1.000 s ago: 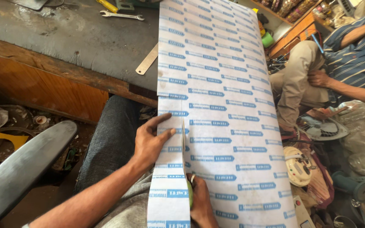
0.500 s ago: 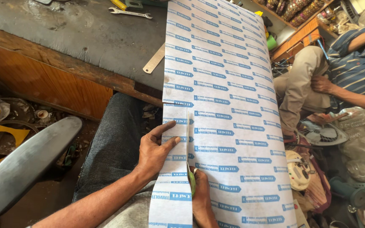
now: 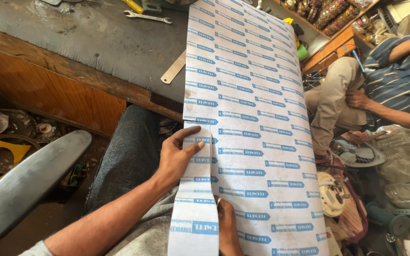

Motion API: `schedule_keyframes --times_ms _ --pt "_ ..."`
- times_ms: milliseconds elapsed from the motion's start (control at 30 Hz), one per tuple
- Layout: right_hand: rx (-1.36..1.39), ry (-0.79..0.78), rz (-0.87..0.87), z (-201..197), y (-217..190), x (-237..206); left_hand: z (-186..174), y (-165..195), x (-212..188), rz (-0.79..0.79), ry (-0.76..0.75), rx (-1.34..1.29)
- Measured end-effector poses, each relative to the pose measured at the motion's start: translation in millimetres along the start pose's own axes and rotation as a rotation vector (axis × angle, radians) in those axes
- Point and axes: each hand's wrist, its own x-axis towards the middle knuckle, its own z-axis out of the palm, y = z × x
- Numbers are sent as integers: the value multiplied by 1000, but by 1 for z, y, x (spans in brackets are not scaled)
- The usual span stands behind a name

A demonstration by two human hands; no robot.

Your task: The person measures and marks a large sheet of white insulation paper with blue text using a metal ruler and a white marker. They then use green-handled scissors to cut the sheet into a long strip and subsequently into smaller rectangular pieces on a cluttered workbench.

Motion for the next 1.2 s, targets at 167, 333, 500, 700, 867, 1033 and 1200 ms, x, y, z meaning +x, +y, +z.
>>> schedule_keyframes --times_ms 167,333,500,700,867,1033,1200 --pt "43 2 25 -2 -12 12 4 -2 -6 -20 -8 -116" --pt "299 -46 20 -2 -16 35 4 -2 -16 -45 13 -107" --pt "347 -43 -39 -1 -10 38 5 -2 -15 -4 -15 -162" --pt "269 -8 -176 4 -9 38 4 -2 -17 -34 -13 -147" --pt "263 -25 -174 6 -8 42 4 -4 -16 -51 3 -126" --pt "347 -11 -64 3 -11 60 4 -9 -15 48 -15 -183" --pt "451 27 36 4 -14 65 3 -9 -16 -4 -5 -137"
